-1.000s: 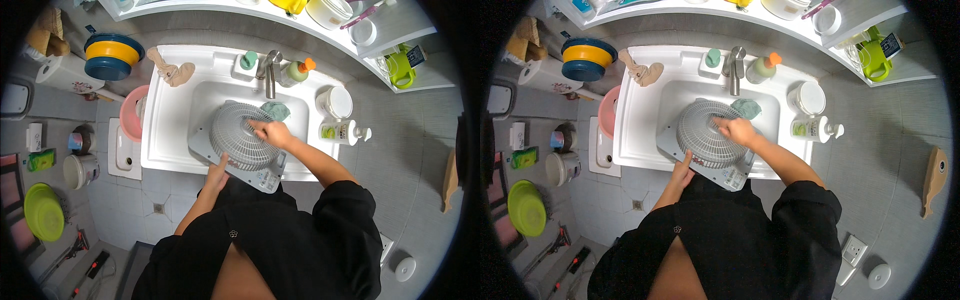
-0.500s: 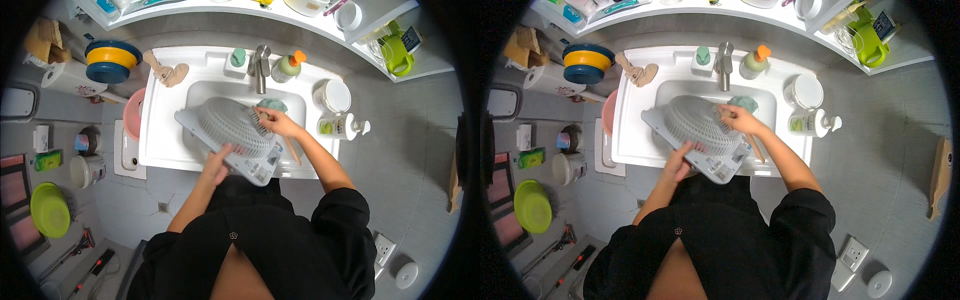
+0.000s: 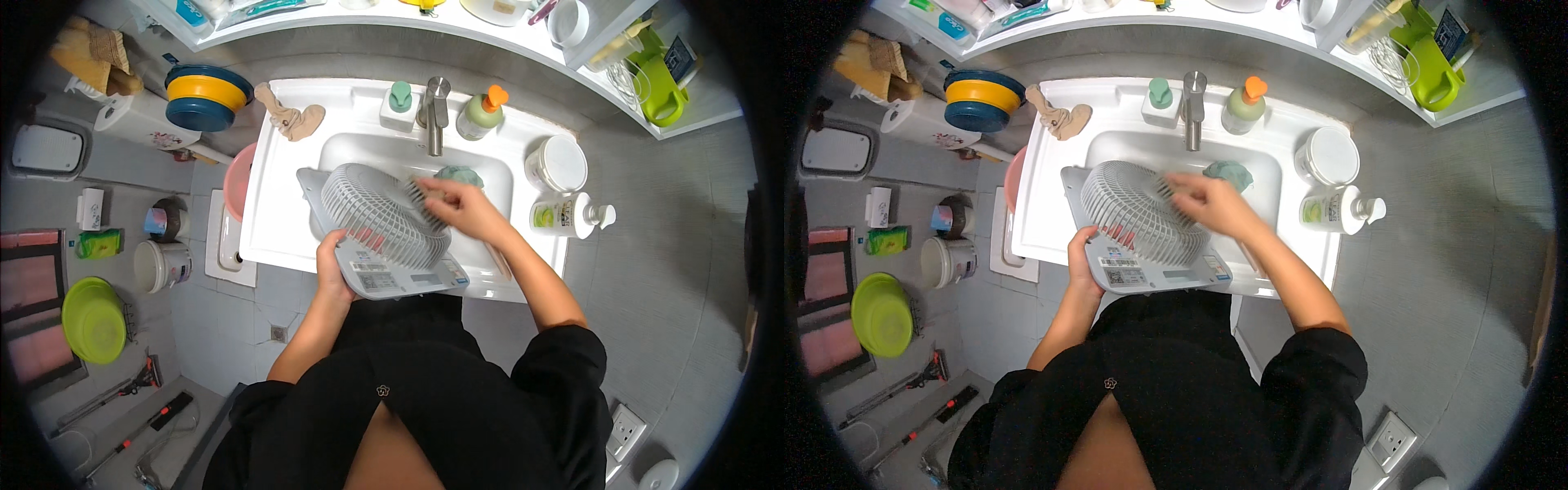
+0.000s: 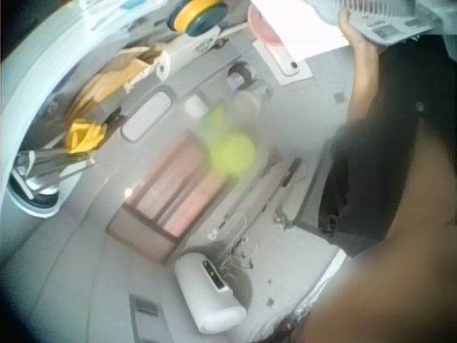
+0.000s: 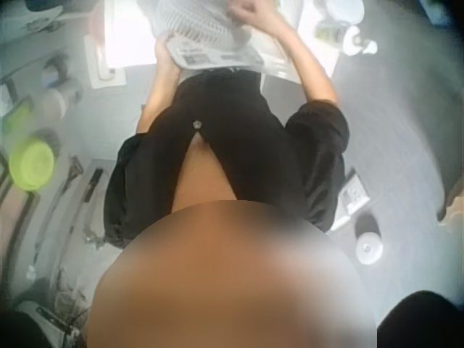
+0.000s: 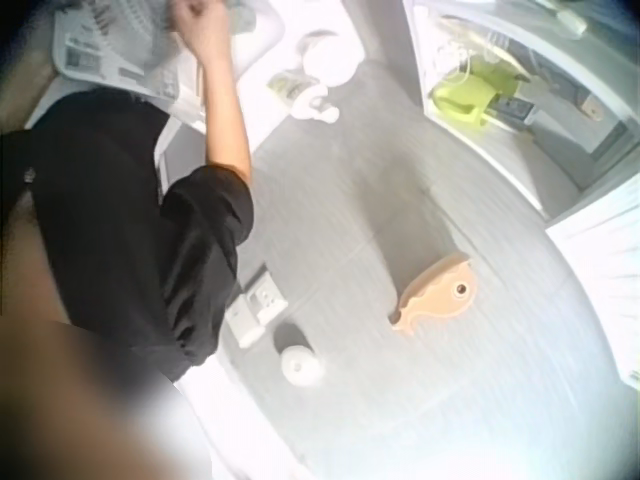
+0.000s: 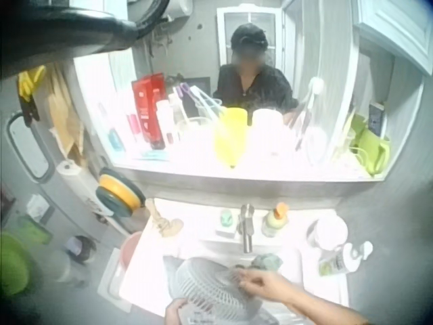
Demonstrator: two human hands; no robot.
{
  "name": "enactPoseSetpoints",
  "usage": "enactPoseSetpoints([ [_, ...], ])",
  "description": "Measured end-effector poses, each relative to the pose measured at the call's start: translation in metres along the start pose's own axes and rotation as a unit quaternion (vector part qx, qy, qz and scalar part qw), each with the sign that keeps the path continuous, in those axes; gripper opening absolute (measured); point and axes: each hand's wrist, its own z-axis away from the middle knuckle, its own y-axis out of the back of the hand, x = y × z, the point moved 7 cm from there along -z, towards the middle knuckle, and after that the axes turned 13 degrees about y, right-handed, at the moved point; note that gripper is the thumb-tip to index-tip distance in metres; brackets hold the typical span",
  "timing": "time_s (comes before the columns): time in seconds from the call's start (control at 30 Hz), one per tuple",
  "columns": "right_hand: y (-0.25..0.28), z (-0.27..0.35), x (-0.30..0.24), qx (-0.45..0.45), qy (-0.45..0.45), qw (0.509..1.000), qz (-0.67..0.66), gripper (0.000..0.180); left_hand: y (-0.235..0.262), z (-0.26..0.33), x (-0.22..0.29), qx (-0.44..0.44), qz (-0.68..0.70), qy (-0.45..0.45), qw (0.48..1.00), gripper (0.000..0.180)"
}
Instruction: The person cleans a white portable fan by scrubbing its front grille with a brush and rinsing it under a running tap. They rotate the fan to clean different sections of the grille and repeatedly rinse the brush in the sink.
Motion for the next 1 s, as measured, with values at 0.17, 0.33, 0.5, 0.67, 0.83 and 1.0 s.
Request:
enactPoseSetpoints([
  [0.17, -0.033, -0.001, -0.053, -0.046, 0.133, 0.961, 0.238, 0.032, -0.005, 0.003, -0.003, 0.058, 0.020, -0.021, 0.998, 0.046],
  [0.33, -0.025, -0.020, -0.037, -0.029, 0.117, 0.936, 0.332, 0.037, -0.007, 0.002, -0.003, 0.070, 0.072, -0.031, 0.994, 0.047],
  [0.5, -0.027, -0.017, -0.055, -0.062, 0.188, 0.921, 0.335, 0.038, 0.000, -0.004, -0.009, 0.068, 0.031, -0.043, 0.996, 0.049],
  [0.67, -0.051, -0.008, -0.060, -0.120, 0.186, 0.924, 0.311, 0.037, 0.009, -0.012, 0.004, 0.038, 0.006, -0.056, 0.998, 0.049],
  [0.83, -0.016, -0.023, -0.056, -0.056, 0.167, 0.936, 0.305, 0.039, 0.005, 0.000, 0.008, 0.089, 0.049, -0.045, 0.994, 0.050],
  [1.0, -0.036, -0.024, -0.043, -0.105, 0.164, 0.930, 0.311, 0.037, 0.012, -0.001, 0.012, 0.067, 0.057, -0.038, 0.995, 0.050],
])
